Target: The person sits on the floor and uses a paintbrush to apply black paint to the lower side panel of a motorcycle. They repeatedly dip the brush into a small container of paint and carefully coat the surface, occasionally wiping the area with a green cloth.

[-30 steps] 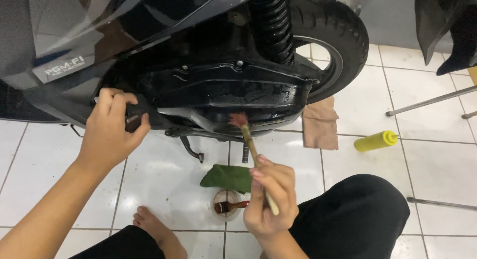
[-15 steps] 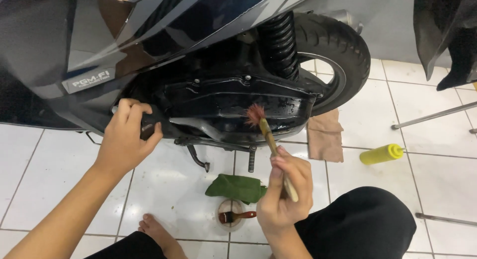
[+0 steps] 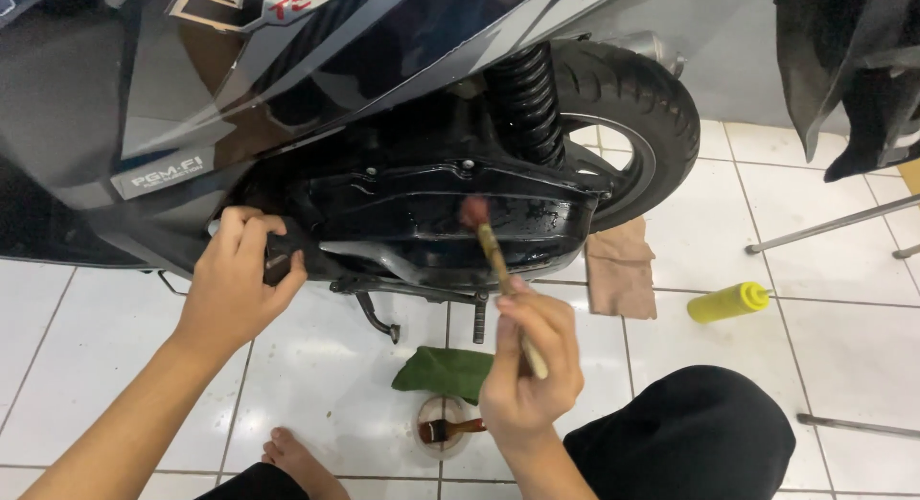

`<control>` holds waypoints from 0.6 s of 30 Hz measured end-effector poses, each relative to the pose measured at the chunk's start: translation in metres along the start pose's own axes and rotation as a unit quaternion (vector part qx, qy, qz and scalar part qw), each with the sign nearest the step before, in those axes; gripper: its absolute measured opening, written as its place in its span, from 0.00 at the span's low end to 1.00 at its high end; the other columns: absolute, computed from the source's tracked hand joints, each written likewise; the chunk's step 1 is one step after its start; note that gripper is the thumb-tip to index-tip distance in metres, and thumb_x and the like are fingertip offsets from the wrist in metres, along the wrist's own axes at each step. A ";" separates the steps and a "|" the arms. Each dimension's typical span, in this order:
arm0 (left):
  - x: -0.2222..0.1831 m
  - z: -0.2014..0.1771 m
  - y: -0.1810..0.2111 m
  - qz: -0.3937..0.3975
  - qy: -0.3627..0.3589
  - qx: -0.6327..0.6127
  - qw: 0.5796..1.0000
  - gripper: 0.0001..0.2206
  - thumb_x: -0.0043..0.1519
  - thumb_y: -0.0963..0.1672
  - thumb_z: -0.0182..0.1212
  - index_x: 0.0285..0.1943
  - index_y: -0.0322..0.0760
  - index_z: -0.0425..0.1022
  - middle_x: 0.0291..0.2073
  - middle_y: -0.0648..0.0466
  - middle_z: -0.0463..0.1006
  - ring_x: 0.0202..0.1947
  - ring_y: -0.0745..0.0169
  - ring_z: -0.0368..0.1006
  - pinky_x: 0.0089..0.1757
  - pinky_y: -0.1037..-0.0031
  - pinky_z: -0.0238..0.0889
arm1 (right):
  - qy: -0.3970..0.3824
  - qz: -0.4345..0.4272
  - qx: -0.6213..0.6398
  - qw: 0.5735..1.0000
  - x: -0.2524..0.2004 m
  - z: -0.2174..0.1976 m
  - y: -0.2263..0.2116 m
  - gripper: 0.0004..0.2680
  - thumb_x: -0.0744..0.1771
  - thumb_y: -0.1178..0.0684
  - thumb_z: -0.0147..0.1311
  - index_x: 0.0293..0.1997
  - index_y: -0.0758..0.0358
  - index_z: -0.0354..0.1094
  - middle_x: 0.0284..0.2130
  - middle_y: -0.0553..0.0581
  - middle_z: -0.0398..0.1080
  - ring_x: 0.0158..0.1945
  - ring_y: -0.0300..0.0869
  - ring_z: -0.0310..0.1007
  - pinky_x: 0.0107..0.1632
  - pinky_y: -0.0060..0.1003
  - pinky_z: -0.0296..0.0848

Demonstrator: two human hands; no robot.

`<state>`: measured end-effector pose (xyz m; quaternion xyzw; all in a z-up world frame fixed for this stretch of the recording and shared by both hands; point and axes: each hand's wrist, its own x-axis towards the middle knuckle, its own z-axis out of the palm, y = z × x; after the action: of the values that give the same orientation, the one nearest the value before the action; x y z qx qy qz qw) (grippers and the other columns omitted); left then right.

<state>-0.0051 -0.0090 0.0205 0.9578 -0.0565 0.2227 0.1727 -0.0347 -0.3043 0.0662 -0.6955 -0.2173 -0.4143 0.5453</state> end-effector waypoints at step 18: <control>0.000 -0.004 0.000 -0.006 -0.001 -0.002 1.000 0.13 0.61 0.44 0.64 0.50 0.32 0.71 0.47 0.48 0.67 0.36 0.52 0.71 0.36 0.64 0.69 | -0.012 0.014 0.026 0.999 0.007 0.027 -0.006 0.05 0.68 0.69 0.49 0.44 0.72 0.70 0.39 0.64 0.72 0.48 0.54 0.76 0.61 0.46 0.81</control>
<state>-0.0066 -0.0077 0.0238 0.9581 -0.0518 0.2203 0.1754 -0.0261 -0.2777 0.0733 -0.6891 -0.2248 -0.3920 0.5666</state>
